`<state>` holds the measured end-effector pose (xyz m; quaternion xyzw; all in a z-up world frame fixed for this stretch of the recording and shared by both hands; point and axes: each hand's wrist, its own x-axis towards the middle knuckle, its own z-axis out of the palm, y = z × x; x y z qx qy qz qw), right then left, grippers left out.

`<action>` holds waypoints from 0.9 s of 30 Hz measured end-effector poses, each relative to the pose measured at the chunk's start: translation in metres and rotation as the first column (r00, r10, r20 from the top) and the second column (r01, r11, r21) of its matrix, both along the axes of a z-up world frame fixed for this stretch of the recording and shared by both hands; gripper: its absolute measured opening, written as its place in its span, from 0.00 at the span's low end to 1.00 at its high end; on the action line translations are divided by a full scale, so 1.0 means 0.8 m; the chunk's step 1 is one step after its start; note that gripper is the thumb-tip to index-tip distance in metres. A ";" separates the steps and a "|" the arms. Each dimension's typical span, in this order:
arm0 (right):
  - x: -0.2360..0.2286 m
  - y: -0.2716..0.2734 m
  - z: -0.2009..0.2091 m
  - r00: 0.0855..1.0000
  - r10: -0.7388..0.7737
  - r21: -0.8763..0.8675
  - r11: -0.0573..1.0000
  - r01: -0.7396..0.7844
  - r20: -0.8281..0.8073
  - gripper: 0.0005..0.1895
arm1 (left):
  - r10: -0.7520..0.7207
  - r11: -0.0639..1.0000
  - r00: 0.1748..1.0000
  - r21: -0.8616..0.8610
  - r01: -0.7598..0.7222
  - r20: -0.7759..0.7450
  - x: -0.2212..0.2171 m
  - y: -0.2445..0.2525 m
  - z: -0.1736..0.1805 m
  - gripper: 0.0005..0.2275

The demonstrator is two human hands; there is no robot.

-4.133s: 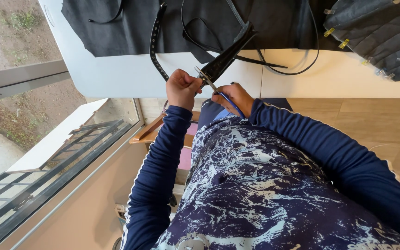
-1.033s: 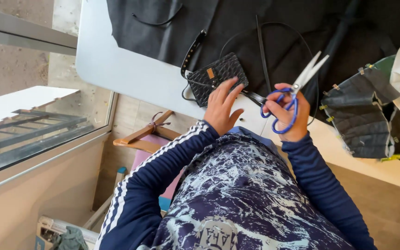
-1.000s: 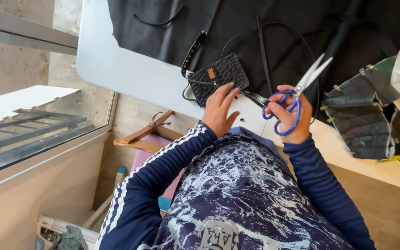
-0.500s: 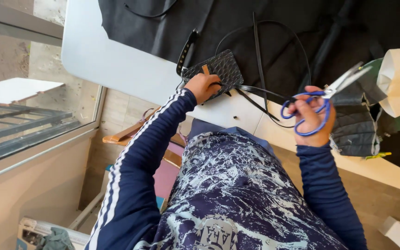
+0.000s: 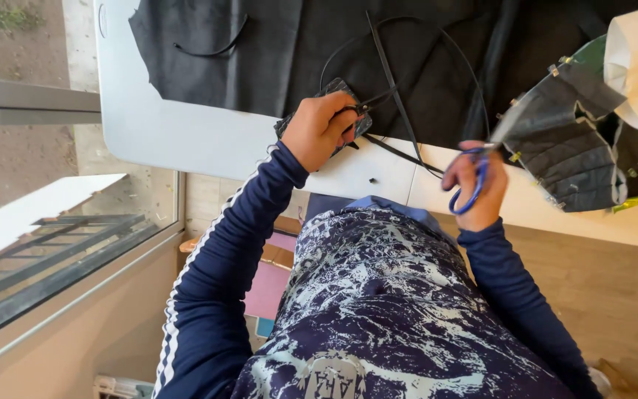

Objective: Assembling a small leather bag by attaching straps and trimming excess material with scissors

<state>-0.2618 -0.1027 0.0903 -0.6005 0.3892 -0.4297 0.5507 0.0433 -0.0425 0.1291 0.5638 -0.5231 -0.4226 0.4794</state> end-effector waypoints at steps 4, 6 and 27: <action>0.010 0.028 -0.003 0.930 0.348 0.182 0.913 -0.364 0.114 0.32 | -0.032 0.997 0.999 -0.065 0.033 0.022 -0.011 -0.008 0.026 0.07; 0.026 0.036 0.010 0.830 0.532 0.259 0.788 -0.558 0.169 0.33 | -0.043 0.991 0.999 -0.124 0.040 -0.020 -0.015 -0.008 0.033 0.12; 0.067 0.009 0.106 0.697 0.701 0.159 0.714 -0.682 -0.151 0.31 | -0.082 0.988 0.990 0.137 0.066 0.117 -0.063 0.028 0.087 0.36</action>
